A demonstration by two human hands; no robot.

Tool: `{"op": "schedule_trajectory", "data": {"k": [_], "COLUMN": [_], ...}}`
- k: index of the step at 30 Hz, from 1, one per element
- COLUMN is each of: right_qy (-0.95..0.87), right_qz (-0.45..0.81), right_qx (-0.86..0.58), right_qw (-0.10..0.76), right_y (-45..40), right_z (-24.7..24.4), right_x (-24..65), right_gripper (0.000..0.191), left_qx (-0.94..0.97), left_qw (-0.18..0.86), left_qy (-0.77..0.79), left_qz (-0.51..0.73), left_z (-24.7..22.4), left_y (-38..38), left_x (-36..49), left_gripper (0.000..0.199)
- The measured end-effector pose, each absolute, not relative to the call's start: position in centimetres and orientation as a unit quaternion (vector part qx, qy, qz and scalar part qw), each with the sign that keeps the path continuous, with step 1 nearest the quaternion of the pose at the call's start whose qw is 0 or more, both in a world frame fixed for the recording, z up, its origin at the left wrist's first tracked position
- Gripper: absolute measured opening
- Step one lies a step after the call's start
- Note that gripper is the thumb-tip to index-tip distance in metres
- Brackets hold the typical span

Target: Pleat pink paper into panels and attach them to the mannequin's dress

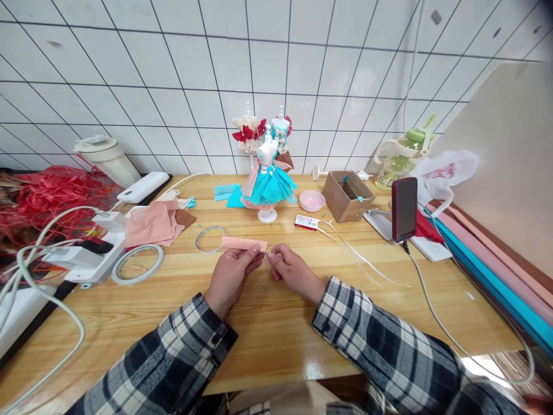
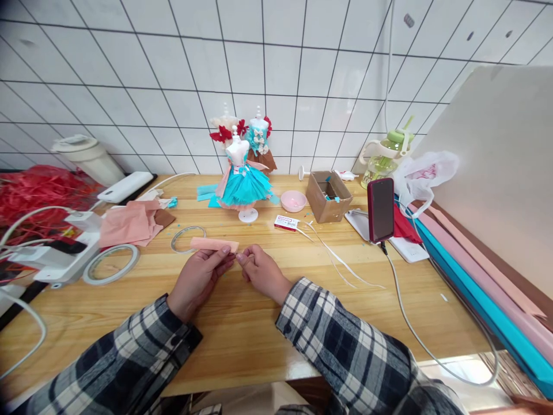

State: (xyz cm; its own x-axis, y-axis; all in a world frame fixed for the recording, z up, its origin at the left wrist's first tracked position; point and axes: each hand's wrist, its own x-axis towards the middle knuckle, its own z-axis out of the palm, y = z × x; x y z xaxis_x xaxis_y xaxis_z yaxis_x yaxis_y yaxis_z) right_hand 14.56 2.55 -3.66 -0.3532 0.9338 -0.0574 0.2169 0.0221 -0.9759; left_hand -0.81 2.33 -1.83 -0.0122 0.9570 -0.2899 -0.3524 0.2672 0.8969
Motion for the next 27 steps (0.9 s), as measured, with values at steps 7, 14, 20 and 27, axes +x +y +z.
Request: {"op": "schedule_trajectory", "data": {"k": [7,14,20,27], "right_qy": [-0.625,-0.601,-0.584,-0.578], "right_qz": [0.531,0.544,0.557,0.567], "right_qx": [-0.453,-0.452,-0.451,-0.457], "right_qw": [0.35,0.372,0.381,0.369], "right_y": [2.55,2.46,2.46,2.53], "right_z": [-3.79,-3.69,-3.82,-3.8], "right_x": [14.48,14.27,14.13,14.3], "right_gripper": [0.025,0.027,0.029,0.029], "left_qx": [0.307,0.283,0.279,0.284], "left_qw": [0.644,0.653,0.661,0.652], "left_qy": [0.471,0.463,0.453,0.464], "left_qz": [0.52,0.529,0.529,0.528], "left_z": [-1.91,-1.92,-1.92,-1.9], "left_y": [2.31,2.32,2.29,2.35], "left_x": [-0.76,-0.57,-0.57,-0.65], "left_gripper": [0.03,0.027,0.024,0.027]}}
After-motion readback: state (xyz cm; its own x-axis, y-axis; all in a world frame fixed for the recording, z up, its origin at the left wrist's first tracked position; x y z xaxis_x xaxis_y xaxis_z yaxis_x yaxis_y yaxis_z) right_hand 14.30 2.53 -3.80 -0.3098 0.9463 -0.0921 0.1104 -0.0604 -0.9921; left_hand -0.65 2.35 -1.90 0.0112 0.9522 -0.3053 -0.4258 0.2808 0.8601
